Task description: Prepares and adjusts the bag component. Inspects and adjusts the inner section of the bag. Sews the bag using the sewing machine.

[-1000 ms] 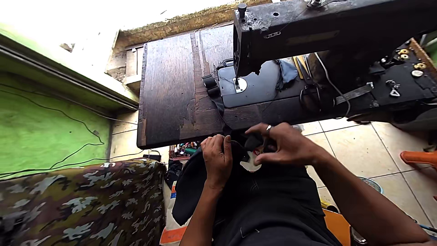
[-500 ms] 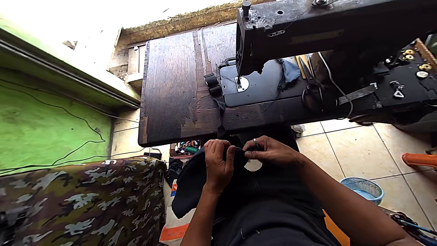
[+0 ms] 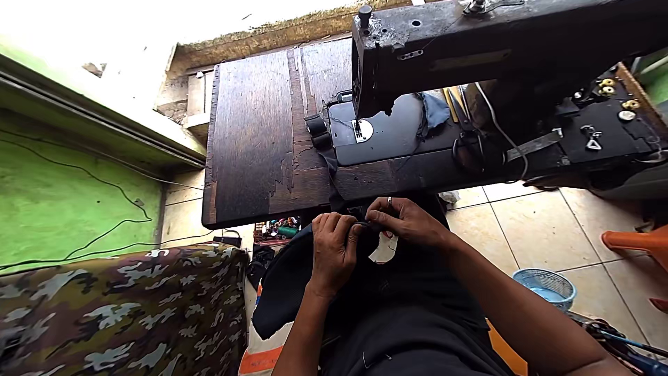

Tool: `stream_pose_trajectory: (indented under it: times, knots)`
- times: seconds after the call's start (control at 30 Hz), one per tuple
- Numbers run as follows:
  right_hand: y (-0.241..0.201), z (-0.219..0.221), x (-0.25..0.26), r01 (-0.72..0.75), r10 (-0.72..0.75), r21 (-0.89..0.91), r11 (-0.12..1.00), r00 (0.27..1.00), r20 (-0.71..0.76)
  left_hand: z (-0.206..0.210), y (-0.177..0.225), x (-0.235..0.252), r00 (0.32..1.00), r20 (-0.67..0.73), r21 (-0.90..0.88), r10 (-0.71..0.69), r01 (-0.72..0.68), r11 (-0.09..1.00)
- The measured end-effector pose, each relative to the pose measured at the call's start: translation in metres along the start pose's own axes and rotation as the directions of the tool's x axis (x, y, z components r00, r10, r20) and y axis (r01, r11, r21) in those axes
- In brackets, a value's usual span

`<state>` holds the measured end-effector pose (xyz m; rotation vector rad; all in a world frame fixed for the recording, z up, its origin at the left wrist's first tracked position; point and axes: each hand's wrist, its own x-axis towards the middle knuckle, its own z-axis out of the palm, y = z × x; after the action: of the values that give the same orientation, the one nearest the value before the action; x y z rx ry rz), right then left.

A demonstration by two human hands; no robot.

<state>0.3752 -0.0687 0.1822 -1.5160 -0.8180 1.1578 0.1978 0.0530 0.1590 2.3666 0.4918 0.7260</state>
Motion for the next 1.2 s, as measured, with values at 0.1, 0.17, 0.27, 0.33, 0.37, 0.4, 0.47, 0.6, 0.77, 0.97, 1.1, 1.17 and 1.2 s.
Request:
stream_pose_trajectory:
  times: [0.1,0.17,0.27,0.33,0.37,0.4,0.47,0.6,0.77,0.97,1.1,1.17,1.2]
  knots:
    - [-0.005,-0.012,-0.012,-0.052,0.023,-0.223,0.973,0.991,-0.129,-0.001,0.0,0.001,1.0,0.011,0.004,-0.024,0.024,1.0]
    - [-0.01,-0.017,-0.028,-0.037,-0.072,-0.409,0.912,0.966,-0.247,-0.001,-0.001,0.003,0.999,0.018,-0.001,-0.042,0.042,0.999]
    - [-0.025,-0.007,-0.058,0.062,-0.166,-0.494,0.867,0.971,-0.17,-0.002,-0.002,0.003,0.997,0.039,-0.021,-0.07,0.071,0.997]
    - [-0.026,0.014,-0.07,0.152,-0.223,-0.478,0.865,0.97,-0.094,-0.003,-0.002,0.005,0.995,0.065,-0.044,-0.078,0.08,0.996]
    - [-0.021,0.025,-0.072,0.191,-0.28,-0.515,0.836,0.955,-0.1,-0.004,-0.002,0.005,0.994,0.079,-0.056,-0.076,0.081,0.995]
    - [-0.015,0.036,-0.07,0.216,-0.347,-0.581,0.785,0.93,-0.124,-0.004,-0.002,0.006,0.993,0.095,-0.07,-0.076,0.082,0.994]
    - [-0.003,0.049,-0.061,0.212,-0.444,-0.685,0.697,0.878,-0.179,-0.005,-0.003,0.008,0.99,0.119,-0.099,-0.078,0.09,0.991]
    - [0.004,0.058,-0.047,0.16,-0.497,-0.772,0.615,0.839,-0.222,-0.01,-0.007,0.01,0.982,0.168,-0.163,-0.092,0.12,0.979]
    - [0.002,0.054,-0.043,0.152,-0.5,-0.809,0.568,0.845,-0.192,-0.016,-0.009,0.014,0.969,0.214,-0.206,-0.123,0.168,0.964]
    - [0.002,0.054,-0.042,0.151,-0.511,-0.818,0.555,0.838,-0.192,-0.013,-0.009,0.014,0.969,0.208,-0.214,-0.13,0.175,0.961]
    - [0.001,0.053,-0.041,0.15,-0.513,-0.819,0.554,0.837,-0.193,-0.012,-0.008,0.014,0.972,0.194,-0.203,-0.133,0.172,0.964]
    - [0.002,0.054,-0.04,0.139,-0.51,-0.829,0.542,0.839,-0.192,-0.011,-0.008,0.014,0.972,0.19,-0.196,-0.135,0.172,0.965]
    - [0.002,0.054,-0.04,0.132,-0.51,-0.835,0.534,0.838,-0.193,-0.01,-0.008,0.014,0.973,0.188,-0.193,-0.136,0.173,0.966]
